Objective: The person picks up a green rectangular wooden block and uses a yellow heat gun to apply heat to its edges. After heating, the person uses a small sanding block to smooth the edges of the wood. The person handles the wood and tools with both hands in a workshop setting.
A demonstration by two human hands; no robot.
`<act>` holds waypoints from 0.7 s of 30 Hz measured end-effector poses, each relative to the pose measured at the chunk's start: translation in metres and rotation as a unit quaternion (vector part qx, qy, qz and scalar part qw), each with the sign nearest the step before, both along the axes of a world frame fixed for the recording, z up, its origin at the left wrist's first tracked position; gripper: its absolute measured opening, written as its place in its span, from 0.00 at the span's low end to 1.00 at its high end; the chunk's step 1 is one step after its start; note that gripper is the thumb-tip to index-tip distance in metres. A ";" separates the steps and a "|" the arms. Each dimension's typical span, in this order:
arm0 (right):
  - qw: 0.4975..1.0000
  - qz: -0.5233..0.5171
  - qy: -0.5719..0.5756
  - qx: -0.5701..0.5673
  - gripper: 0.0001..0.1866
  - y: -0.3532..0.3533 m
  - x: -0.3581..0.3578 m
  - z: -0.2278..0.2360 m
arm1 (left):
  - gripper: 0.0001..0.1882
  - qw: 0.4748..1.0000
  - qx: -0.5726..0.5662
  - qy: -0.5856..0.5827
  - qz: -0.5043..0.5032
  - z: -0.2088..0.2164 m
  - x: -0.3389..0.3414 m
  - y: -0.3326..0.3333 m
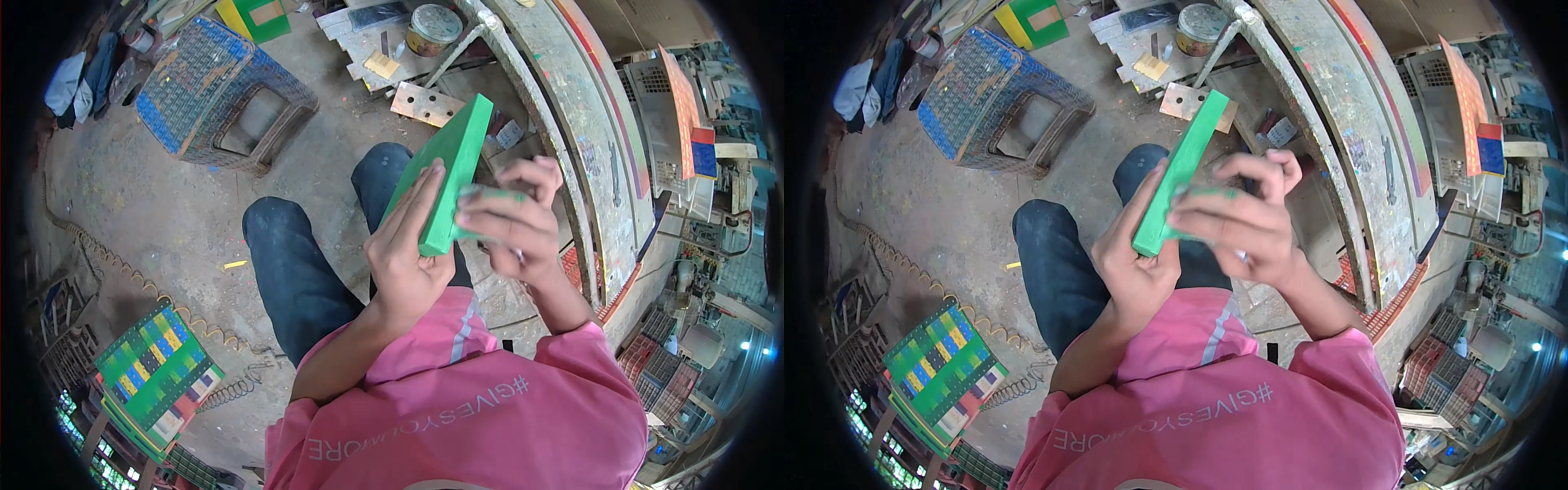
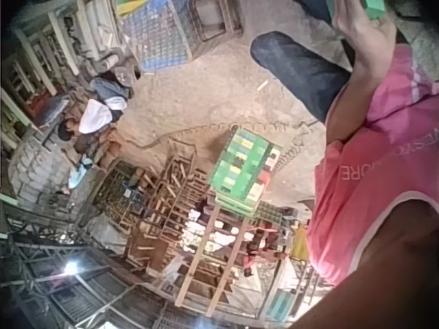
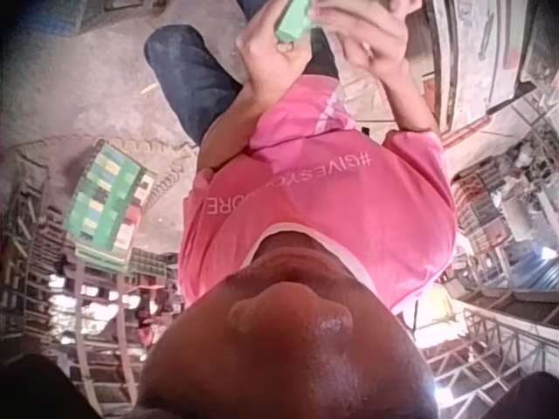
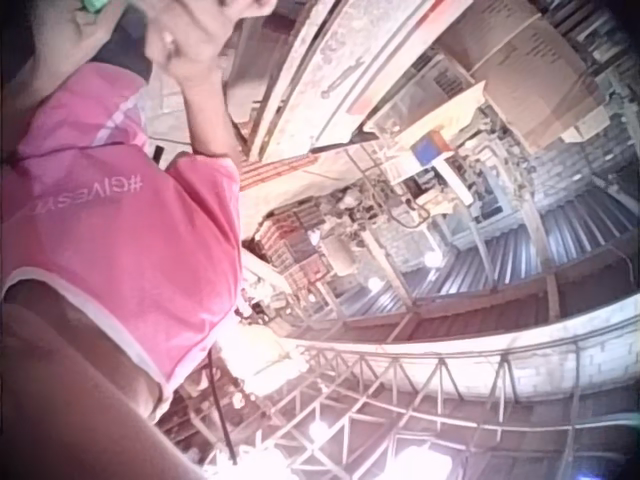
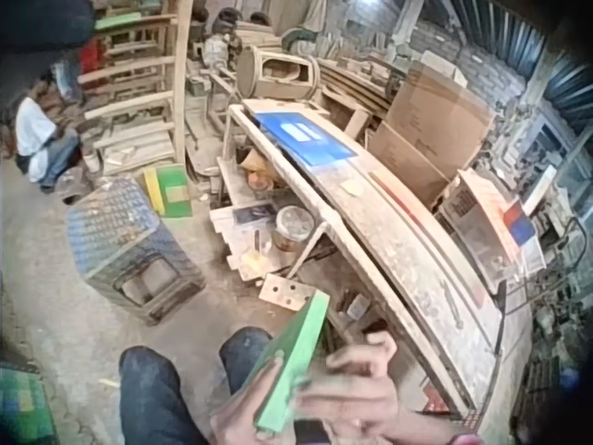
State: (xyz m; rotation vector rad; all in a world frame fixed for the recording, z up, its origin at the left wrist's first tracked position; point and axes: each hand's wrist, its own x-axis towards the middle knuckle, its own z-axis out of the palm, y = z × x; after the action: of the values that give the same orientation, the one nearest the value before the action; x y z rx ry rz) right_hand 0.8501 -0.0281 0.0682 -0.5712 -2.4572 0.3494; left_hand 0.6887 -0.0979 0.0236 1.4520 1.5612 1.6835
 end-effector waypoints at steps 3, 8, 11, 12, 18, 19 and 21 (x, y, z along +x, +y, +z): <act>0.999 0.033 0.022 -0.002 0.17 0.000 -0.002 -0.002 | 0.27 1.000 0.017 0.004 0.005 -0.002 0.000 0.002; 0.999 0.000 0.054 0.006 0.17 0.003 -0.007 -0.002 | 0.27 1.000 0.006 0.009 0.002 -0.002 0.000 0.001; 0.996 0.073 0.041 0.042 0.16 0.008 -0.004 0.002 | 0.30 0.999 0.008 -0.033 -0.030 -0.001 -0.001 -0.001; 0.997 0.019 0.077 0.013 0.16 0.010 -0.002 0.004 | 0.28 1.000 -0.003 -0.022 -0.018 -0.001 -0.001 -0.001; 0.982 -0.129 0.141 0.005 0.14 0.030 0.006 0.008 | 0.24 1.000 0.006 -0.007 0.016 -0.001 0.002 0.002; 0.987 -0.118 0.110 0.002 0.14 0.031 0.005 0.007 | 0.23 1.000 0.002 -0.004 0.015 -0.001 0.002 0.002; 0.995 -0.095 0.036 0.011 0.17 0.032 0.001 0.005 | 0.23 1.000 -0.001 -0.003 0.015 -0.001 0.002 0.001</act>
State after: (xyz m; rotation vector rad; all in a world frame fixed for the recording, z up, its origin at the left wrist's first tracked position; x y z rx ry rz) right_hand 0.8514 0.0042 0.0728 -0.7617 -2.3128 0.2603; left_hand 0.6907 -0.0965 0.0225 1.4289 1.5886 1.7017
